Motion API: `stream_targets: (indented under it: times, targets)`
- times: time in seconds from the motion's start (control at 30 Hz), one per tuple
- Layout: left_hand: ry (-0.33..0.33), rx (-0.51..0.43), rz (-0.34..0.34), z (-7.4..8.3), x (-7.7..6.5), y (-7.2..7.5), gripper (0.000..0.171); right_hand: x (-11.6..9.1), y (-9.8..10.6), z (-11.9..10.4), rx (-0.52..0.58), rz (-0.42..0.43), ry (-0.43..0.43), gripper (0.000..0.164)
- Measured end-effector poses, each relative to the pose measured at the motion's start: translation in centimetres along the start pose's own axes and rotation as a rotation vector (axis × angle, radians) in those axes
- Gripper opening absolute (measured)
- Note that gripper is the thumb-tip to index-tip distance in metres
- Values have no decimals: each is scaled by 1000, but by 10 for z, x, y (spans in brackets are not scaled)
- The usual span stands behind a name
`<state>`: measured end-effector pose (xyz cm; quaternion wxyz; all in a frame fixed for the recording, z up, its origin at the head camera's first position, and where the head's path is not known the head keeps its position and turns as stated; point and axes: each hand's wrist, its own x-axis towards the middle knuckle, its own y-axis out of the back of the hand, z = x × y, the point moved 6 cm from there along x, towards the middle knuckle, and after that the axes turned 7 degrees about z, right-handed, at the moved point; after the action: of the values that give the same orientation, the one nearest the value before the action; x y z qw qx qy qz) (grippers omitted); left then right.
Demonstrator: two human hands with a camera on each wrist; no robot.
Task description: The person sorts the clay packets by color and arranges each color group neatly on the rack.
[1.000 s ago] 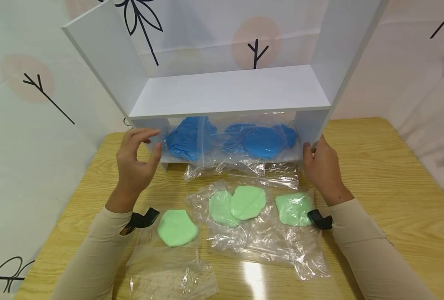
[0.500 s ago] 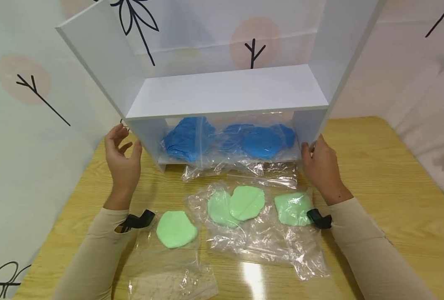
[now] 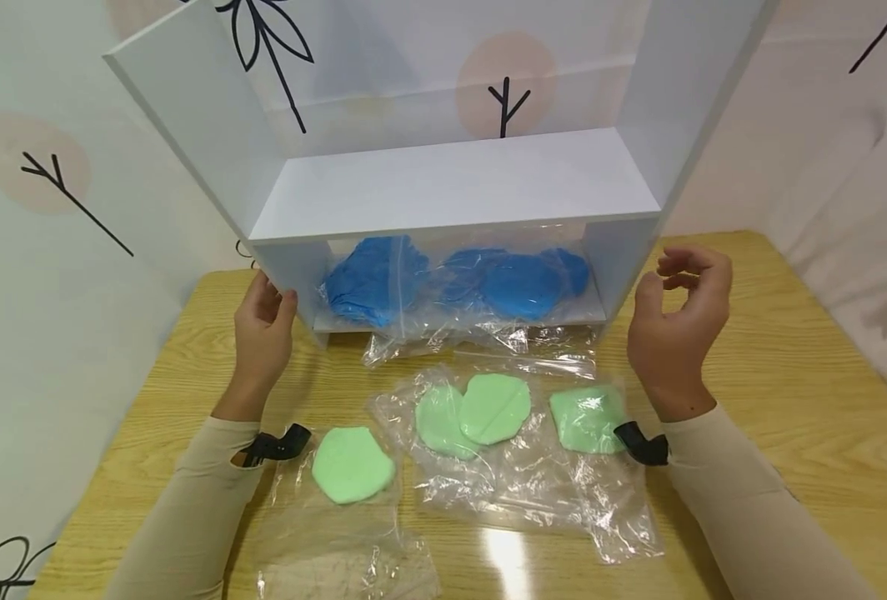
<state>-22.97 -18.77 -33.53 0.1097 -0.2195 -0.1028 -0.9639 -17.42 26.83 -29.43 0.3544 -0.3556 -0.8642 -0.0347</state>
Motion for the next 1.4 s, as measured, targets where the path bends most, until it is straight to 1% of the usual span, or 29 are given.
stream_targets:
  times: [0.07,0.1,0.13,0.17,0.2,0.27,0.3,0.37,0.43,0.5,0.53,0.67,0.83,0.9,1.03,1.23,1.3,1.4]
  targets:
    - [0,12,11,-6,1,2,50,-6,-5,-21,119,5,58,22]
    - [-1,17,16,-7,2,3,50,-10,-8,-30,164,-24,91,19]
    - [-3,18,17,-7,2,4,50,-15,-13,-39,203,-64,125,19]
    - [-4,20,17,-7,2,5,50,-21,-17,-46,210,-124,163,19]
    - [-7,21,15,-6,3,5,50,-27,-22,-53,192,-201,197,21]
    - [-10,16,0,-5,4,4,51,-42,-32,-64,111,-379,241,22]
    - [-7,12,-7,-4,4,4,52,-51,-38,-67,50,-477,242,22]
    - [2,15,-19,-4,5,4,52,-70,-49,-71,-99,-680,226,24]
    - [16,30,-25,-4,5,4,52,-89,-61,-71,-211,-857,179,28]
    - [33,56,-30,-6,6,3,53,-105,-70,-69,-275,-987,141,32]
    - [40,73,-33,-8,7,3,54,-112,-75,-68,-294,-1033,134,33]
    - [59,118,-71,-15,10,2,58,-134,-89,-68,-324,-1158,137,38]
    - [81,143,-129,-21,9,1,59,-167,-105,-73,-332,-1316,213,43]
    - [83,156,-137,-21,9,2,59,-181,-111,-75,-310,-1374,260,45]
    - [81,177,-142,-22,9,3,59,-204,-123,-77,-269,-1465,306,47]
    - [79,181,-141,-26,9,3,58,-227,-133,-70,-288,-1603,238,53]
    - [73,181,-139,-26,9,2,58,-232,-135,-69,-278,-1629,246,55]
    - [67,182,-138,-26,9,2,57,-239,-136,-67,-273,-1672,292,57]
